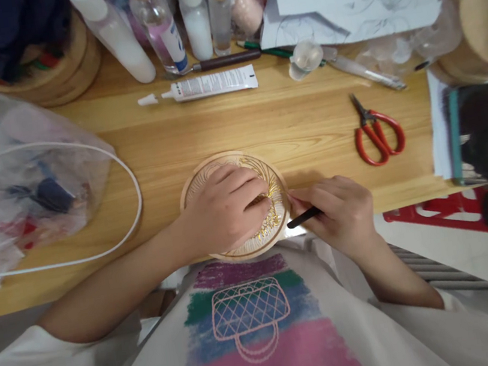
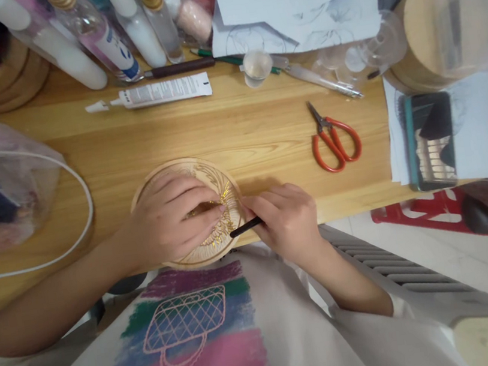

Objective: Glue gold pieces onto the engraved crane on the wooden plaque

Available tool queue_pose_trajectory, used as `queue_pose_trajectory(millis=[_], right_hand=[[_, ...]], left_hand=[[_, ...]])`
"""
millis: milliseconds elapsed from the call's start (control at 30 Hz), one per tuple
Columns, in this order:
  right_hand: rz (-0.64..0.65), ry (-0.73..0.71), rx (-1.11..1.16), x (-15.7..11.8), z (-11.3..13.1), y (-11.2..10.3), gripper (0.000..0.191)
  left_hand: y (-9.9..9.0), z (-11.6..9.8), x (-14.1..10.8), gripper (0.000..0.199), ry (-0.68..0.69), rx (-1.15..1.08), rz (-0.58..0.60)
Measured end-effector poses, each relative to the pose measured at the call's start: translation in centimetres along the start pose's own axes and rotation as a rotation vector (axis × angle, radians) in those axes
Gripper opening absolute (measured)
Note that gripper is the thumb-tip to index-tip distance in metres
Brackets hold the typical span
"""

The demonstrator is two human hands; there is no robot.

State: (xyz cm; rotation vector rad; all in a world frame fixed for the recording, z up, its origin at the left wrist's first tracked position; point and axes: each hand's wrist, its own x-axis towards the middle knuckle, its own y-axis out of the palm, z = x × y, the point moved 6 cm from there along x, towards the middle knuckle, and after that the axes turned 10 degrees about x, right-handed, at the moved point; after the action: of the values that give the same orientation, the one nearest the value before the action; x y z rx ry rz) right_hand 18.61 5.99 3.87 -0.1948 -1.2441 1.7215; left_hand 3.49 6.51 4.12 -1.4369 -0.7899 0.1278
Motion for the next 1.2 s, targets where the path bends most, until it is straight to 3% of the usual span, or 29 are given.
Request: queue_pose_trajectory(millis=[167, 300, 533, 1200], right_hand=[[0.004, 0.012, -0.011, -0.1, 0.0, 0.0, 0.016], [0.0, 0.014, 0.004, -0.1, -0.1, 0.1, 0.014], [-0.026, -0.018, 0.009, 0.0, -0.1, 0.2, 0.016], [-0.048, 0.012, 0.116, -0.7, -0.5, 0.3, 0.017]], left_hand=[[-0.1, 0.1, 0.0, 0.009, 0.006, -0.003, -0.013], [0.0, 0.3, 0.2, 0.01, -0.066, -0.043, -0.028], [0.5, 0.2, 1.8, 0.014, -0.187, -0.072, 0.06], [1.8, -0.2, 2.1, 0.019, -0.196, -0.105, 0.081]])
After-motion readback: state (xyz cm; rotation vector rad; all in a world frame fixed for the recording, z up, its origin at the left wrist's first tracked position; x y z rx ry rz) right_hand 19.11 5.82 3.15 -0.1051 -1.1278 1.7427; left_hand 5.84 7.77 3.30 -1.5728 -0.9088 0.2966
